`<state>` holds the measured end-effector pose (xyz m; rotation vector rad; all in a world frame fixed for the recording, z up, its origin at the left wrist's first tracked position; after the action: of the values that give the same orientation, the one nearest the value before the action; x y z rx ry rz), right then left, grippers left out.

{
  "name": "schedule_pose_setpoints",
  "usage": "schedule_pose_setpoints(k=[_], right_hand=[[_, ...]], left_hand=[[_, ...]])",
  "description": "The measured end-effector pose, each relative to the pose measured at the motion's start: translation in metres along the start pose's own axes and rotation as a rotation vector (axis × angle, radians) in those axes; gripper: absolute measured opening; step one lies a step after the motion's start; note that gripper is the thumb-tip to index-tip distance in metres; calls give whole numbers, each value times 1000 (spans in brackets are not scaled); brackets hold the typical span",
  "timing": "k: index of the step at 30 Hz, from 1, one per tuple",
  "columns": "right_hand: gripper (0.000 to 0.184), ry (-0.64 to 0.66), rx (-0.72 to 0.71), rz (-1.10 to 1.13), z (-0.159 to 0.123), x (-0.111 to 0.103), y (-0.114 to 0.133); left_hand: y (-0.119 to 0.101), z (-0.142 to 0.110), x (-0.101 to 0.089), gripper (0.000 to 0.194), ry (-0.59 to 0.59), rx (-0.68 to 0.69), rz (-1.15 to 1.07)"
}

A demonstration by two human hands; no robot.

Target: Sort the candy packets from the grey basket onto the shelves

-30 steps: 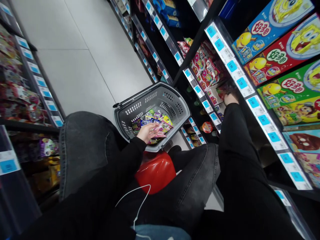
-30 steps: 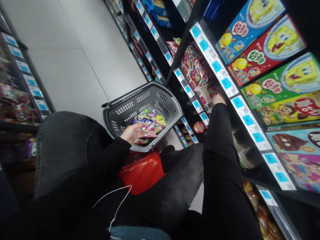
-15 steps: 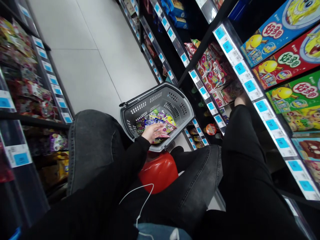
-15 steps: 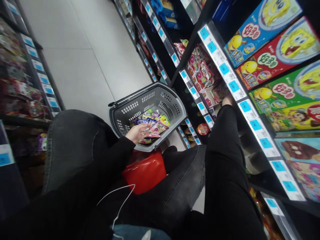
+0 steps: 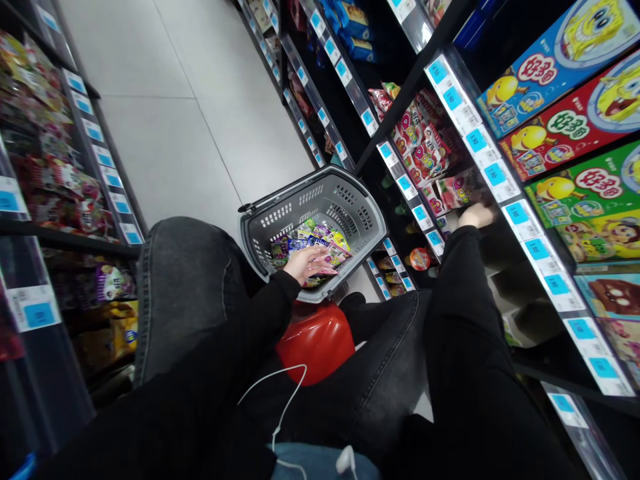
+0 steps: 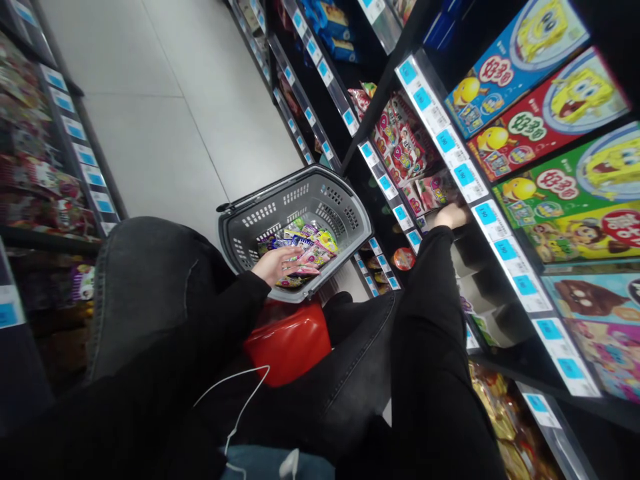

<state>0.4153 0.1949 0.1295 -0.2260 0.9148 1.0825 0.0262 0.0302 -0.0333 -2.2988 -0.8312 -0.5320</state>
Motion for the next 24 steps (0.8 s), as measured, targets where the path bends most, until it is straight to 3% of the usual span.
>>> schedule_pose_setpoints(k=[4, 9, 11, 15, 17, 19, 21, 24], right_hand=[[48, -14, 278, 504, -33, -7, 5], [30, 38, 170, 859, -99, -45, 22], [23, 154, 149, 992, -133, -61, 31], [18, 525, 187, 1323, -204, -85, 57], [19, 686, 156, 1405, -231, -93, 68], [20, 800, 54, 1436, -246, -100, 75], [20, 881, -45, 1430, -252, -103, 74], [18, 962, -23, 1344, -253, -99, 62]], left_hand=[[1, 1, -1, 7, 24, 1, -6], [8, 0, 4, 14, 154, -77, 25], [12, -3, 9, 27, 285, -177, 25], [15, -20, 23, 62, 690, -425, -86], [12, -28, 24, 67, 828, -470, -129], [7, -29, 22, 61, 834, -415, -133], [3, -28, 19, 59, 756, -286, -123], [-2, -27, 18, 69, 655, -89, -69]])
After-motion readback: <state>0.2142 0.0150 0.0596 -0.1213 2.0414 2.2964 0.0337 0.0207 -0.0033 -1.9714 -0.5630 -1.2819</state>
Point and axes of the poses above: each hand's wrist, its own z-axis towards the middle knuckle, its own x-axis out of the palm, y = z × x, the point moved 3 cm from there along z, towards the middle knuckle, and after that the axes turned 10 degrees about -z, right-handed, at the moved point
